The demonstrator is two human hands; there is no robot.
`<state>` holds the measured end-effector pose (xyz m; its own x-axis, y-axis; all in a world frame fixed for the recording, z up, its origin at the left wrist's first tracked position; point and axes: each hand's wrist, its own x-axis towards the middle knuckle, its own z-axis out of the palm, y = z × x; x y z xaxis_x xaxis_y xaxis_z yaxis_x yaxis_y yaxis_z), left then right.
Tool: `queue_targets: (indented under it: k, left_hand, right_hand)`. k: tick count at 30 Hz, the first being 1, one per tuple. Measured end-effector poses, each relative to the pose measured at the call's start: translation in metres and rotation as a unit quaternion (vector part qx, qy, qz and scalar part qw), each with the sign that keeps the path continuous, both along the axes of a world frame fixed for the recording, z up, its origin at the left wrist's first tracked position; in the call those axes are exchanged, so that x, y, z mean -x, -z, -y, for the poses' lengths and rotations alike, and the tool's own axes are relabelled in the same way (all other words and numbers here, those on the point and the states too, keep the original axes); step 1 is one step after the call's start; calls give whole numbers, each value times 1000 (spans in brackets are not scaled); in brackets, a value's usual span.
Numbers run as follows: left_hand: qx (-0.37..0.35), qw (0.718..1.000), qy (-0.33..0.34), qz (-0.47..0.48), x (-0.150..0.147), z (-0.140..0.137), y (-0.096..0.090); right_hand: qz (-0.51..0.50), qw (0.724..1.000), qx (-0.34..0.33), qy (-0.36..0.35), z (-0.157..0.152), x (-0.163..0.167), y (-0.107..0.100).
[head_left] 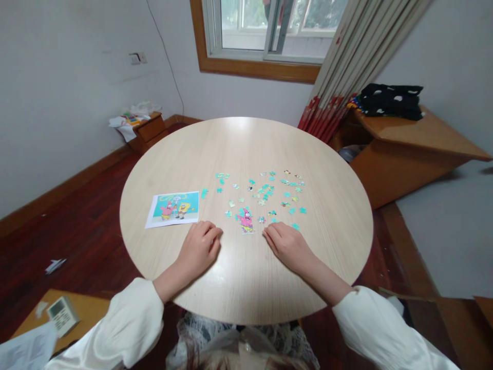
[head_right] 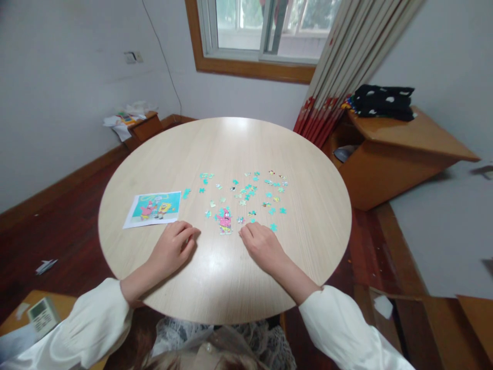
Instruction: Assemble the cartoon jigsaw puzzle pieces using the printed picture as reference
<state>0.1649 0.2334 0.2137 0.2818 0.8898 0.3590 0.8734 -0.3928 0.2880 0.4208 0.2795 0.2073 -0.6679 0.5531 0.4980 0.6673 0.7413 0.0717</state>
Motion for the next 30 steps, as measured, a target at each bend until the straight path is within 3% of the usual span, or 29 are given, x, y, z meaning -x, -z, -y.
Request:
queue_targets:
  k: [6, 10, 14, 21, 30]
  left_hand:
    - [-49, 996, -72, -12, 30, 24, 5]
    - [-24, 983, -162, -87, 49, 31, 13]
    - [19, 971, -198, -135, 58, 34, 25]
    - [12, 973, -183, -139, 50, 42, 27]
    - [-34, 987, -108, -118, 23, 66, 27]
  right_hand:
    - [0, 1000, 2, 0, 6, 1, 0]
    - [-5, 1000, 16, 1, 5, 2, 1]
    - [-22, 999, 24, -1, 5, 2, 0]
    - [-46, 997, 59, -1, 5, 0, 1]
    - [-68, 995, 75, -6, 5, 0, 1]
